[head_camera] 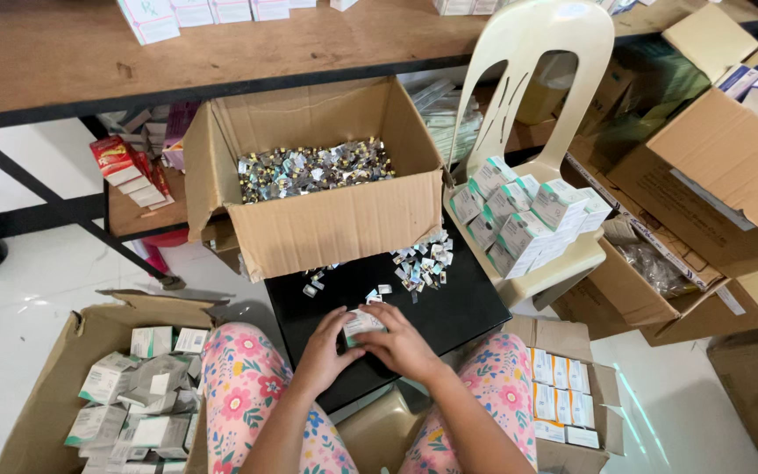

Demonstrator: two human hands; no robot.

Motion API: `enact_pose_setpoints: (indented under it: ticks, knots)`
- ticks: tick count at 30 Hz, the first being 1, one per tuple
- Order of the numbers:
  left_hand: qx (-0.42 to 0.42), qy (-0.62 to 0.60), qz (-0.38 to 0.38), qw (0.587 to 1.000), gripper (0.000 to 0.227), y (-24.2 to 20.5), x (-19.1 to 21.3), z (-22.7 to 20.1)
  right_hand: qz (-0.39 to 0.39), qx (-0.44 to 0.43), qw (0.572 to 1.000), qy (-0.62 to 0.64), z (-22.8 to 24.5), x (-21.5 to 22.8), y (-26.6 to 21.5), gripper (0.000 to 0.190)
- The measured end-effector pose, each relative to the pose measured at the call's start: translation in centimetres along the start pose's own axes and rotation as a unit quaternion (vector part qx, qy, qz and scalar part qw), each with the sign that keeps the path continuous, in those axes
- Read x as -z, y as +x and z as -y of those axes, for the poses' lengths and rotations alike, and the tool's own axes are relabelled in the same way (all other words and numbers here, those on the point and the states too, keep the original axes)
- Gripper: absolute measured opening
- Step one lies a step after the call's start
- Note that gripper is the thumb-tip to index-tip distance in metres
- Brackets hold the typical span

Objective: The person sits on the floor and repeatedly picks small foil-wrapped items from a large cardboard box, places them into a small white box, and then transfers the filled small box into another cardboard box. The process is repeated continuously.

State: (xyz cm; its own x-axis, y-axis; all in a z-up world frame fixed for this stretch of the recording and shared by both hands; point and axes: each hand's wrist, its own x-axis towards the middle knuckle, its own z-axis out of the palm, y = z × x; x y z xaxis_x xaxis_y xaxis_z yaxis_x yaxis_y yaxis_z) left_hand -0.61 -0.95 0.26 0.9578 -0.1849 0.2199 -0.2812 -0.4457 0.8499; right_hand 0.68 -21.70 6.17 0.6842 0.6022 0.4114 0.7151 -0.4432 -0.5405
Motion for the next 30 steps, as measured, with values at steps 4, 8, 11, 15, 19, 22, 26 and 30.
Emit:
enact_pose_setpoints:
  ticks: [4,8,11,15,19,22,26,30]
  knots:
    - [-0.01,0.052,0.022,0.998,0.073,0.4,0.2,-0.1,0.032,0.021,0.998,-0.042,-0.3,-0.9,0.0,0.041]
    - [-0.001,0.042,0.03,0.999,0.065,0.3,0.1,0.2,0.026,-0.002,0.999,-0.02,-0.8,-1.4,-0.4,0.036]
    - [-0.015,0.033,0.033,0.999,0.065,0.3,0.0,0.5,0.018,-0.016,1.0,-0.007,-0.8,-1.5,-0.4,0.031]
    - [-0.027,0.043,0.038,0.998,0.063,0.6,0.1,0.2,0.031,-0.006,1.0,0.001,-0.4,-1.0,-0.2,0.038]
    - [-0.091,0.027,0.021,0.995,0.079,0.8,0.2,-1.1,0.067,-0.059,0.995,0.051,-1.2,0.6,-0.9,0.04]
    - [0.059,-0.067,0.051,0.995,0.076,0.7,0.2,-2.4,0.058,-0.159,0.985,0.025,-4.1,5.0,-2.8,0.054]
    - [0.065,-0.043,0.059,0.995,0.068,1.1,0.5,-3.1,-0.171,-0.289,0.941,-0.044,-10.8,14.9,-3.4,0.05]
    - [0.079,-0.045,0.064,0.994,0.06,1.8,-0.5,-2.6,-0.313,-0.163,0.888,-0.293,-18.6,24.8,2.2,0.05]
